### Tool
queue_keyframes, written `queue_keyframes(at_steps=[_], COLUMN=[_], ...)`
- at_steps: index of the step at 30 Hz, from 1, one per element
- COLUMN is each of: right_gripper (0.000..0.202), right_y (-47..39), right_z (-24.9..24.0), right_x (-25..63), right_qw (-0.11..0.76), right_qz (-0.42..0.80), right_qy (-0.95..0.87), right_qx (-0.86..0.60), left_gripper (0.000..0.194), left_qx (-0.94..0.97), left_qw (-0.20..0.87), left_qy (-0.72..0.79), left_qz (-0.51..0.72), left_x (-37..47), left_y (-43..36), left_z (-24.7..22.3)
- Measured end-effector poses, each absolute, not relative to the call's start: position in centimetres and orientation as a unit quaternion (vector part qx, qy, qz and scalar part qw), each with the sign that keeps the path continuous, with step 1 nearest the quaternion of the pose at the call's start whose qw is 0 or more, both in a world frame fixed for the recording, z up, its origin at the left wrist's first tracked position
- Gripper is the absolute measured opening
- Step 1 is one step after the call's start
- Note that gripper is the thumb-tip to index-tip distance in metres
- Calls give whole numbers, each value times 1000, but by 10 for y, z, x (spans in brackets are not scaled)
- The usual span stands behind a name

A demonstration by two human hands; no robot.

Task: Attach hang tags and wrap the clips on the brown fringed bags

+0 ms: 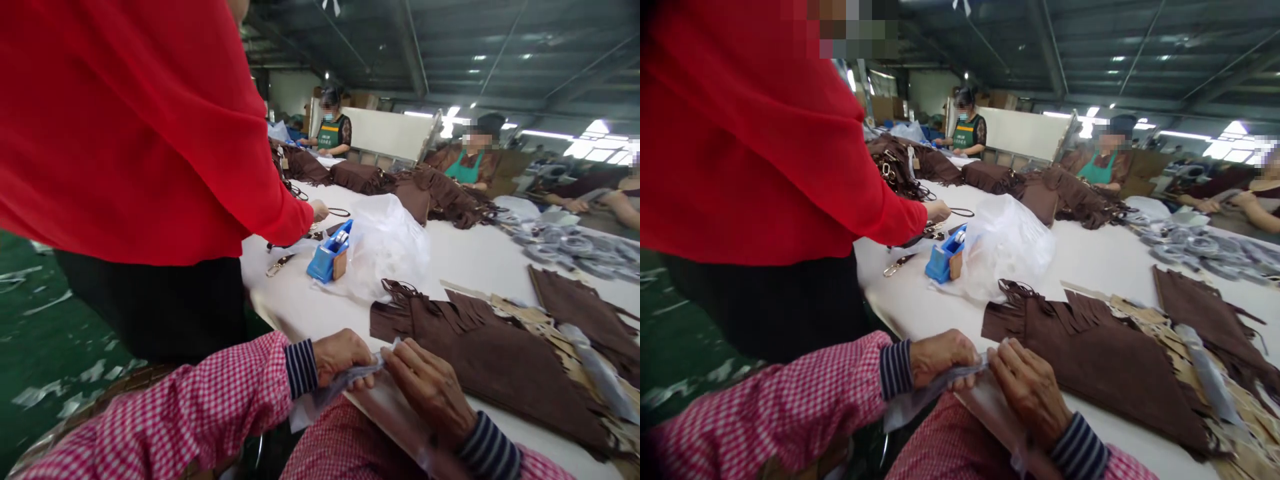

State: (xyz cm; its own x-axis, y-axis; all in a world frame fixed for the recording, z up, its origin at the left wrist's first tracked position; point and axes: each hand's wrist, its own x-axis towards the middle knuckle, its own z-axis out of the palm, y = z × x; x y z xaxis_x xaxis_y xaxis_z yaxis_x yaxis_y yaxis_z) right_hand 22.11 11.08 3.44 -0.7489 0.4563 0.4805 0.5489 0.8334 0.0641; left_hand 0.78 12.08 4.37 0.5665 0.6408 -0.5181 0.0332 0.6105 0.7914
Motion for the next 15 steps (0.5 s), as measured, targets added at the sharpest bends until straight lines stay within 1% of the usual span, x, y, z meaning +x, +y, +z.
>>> queue_keyframes(at_steps=[2, 4, 6, 9, 11, 13, 15], right_gripper=[18, 16, 14, 30, 28, 26, 29], right_y=[114, 124, 141, 173, 196, 217, 232], right_z=[54, 81, 107, 126, 123, 114, 105], right_x=[213, 196, 168, 114, 79, 52, 35], right_qw=[176, 164, 206, 303, 356, 406, 437], right_qz=[-4, 139, 290, 455, 510, 502, 474], right_qy=[-930, -907, -844, -704, -629, -582, -562], right_qx=[-323, -362, -402, -452, -466, -495, -518], left_gripper=[14, 14, 15, 20, 27, 32, 30], left_qx=[407, 410, 406, 410, 421, 439, 453], left_qw=[768, 750, 739, 735, 734, 731, 729], left_qy=[437, 451, 466, 471, 453, 425, 397], left_qz=[231, 258, 268, 265, 279, 306, 327], left_x=[11, 15, 19, 23, 26, 27, 28], left_y=[116, 112, 109, 109, 111, 116, 122], left_z=[40, 38, 34, 26, 18, 11, 8])
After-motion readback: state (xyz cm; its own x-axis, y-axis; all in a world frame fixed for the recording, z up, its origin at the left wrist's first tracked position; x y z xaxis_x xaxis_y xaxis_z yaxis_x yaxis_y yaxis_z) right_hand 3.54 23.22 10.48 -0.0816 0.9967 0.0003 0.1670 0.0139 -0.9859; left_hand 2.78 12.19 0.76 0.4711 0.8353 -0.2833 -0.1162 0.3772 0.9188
